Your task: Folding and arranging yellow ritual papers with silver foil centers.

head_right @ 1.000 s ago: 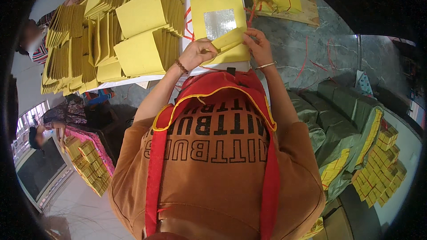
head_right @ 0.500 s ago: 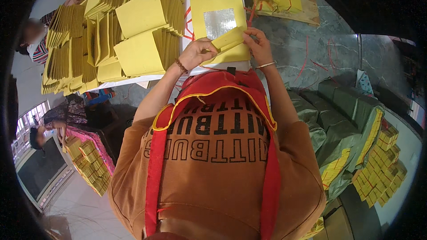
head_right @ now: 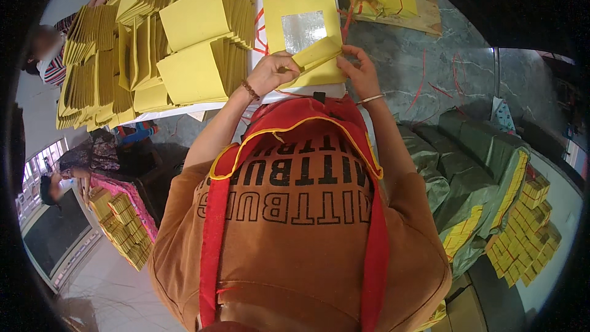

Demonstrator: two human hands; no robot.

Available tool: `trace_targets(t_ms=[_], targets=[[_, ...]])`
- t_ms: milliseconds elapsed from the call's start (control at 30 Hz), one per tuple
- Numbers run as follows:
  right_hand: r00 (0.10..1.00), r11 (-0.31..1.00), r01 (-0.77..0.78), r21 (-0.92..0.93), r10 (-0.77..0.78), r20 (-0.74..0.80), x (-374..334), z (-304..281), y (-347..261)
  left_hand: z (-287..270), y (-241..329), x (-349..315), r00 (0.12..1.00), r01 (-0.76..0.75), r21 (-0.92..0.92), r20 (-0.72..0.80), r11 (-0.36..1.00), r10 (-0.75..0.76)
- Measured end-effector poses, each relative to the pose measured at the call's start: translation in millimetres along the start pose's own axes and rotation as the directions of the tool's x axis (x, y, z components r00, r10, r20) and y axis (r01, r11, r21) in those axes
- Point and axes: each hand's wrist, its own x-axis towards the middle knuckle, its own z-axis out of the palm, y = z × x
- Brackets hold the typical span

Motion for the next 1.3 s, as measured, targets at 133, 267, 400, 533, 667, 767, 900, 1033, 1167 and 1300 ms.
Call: trace_targets(t_ms=[133,267,400,533,667,767,900,1033,1167,1300], targets=[[1.000,1.000,-0.009,0.024,0.010,-0.012,0.4,0.8,-0.3,-0.4,-1.8,0.9,0.999,-0.021,-0.003,0.025,1.000,0.021],[1.000,1.000,-0.009,-0.001,0.009,0.007,0.5,-0.9,1.8,-0.4,0.7,-0.7,1.000,-0.010,-0.004,0.010,1.000,0.010],[0.999,0.999,-0.037,0.014,0.036,0.024,-1.4,-0.6,-1.3,-0.5,-0.1,-0.6,1.000,-0.018,0.000,0.006,1.000,0.018],[0.998,0.998,-0.042,0.048,0.040,0.051,-0.2,-5.3,5.1,-0.9,0.7,-0.4,1.000,-0.014,0.001,0.015,1.000,0.014],[0.997,0.995,-0.062,0.073,0.057,0.061,-1.5,-4.6,3.8,-1.1,2.1,-0.3,1.000,0.005,-0.007,0.007,1.000,-0.005],[0.996,0.996,-0.063,0.068,0.059,0.063,-1.3,-4.8,3.1,-0.6,0.2,0.3,1.000,0.003,-0.003,-0.001,1.000,-0.003],[0.989,0.987,-0.142,0.075,0.140,0.037,-4.3,0.4,-7.9,-0.2,0.3,-0.3,1.000,-0.006,-0.020,-0.007,1.000,0.006],[0.975,0.973,-0.221,0.059,0.220,0.030,-3.3,-1.5,-12.5,1.4,1.0,-2.0,0.998,-0.052,0.021,-0.020,0.998,0.053],[0.966,0.964,-0.257,0.067,0.258,-0.005,-1.7,1.5,-15.8,2.9,10.0,-5.6,0.989,-0.135,0.112,-0.045,0.984,0.141],[0.975,0.974,-0.223,0.048,0.224,-0.013,-0.8,4.3,-15.8,5.9,7.1,-6.9,0.972,-0.198,0.192,-0.087,0.961,0.217]])
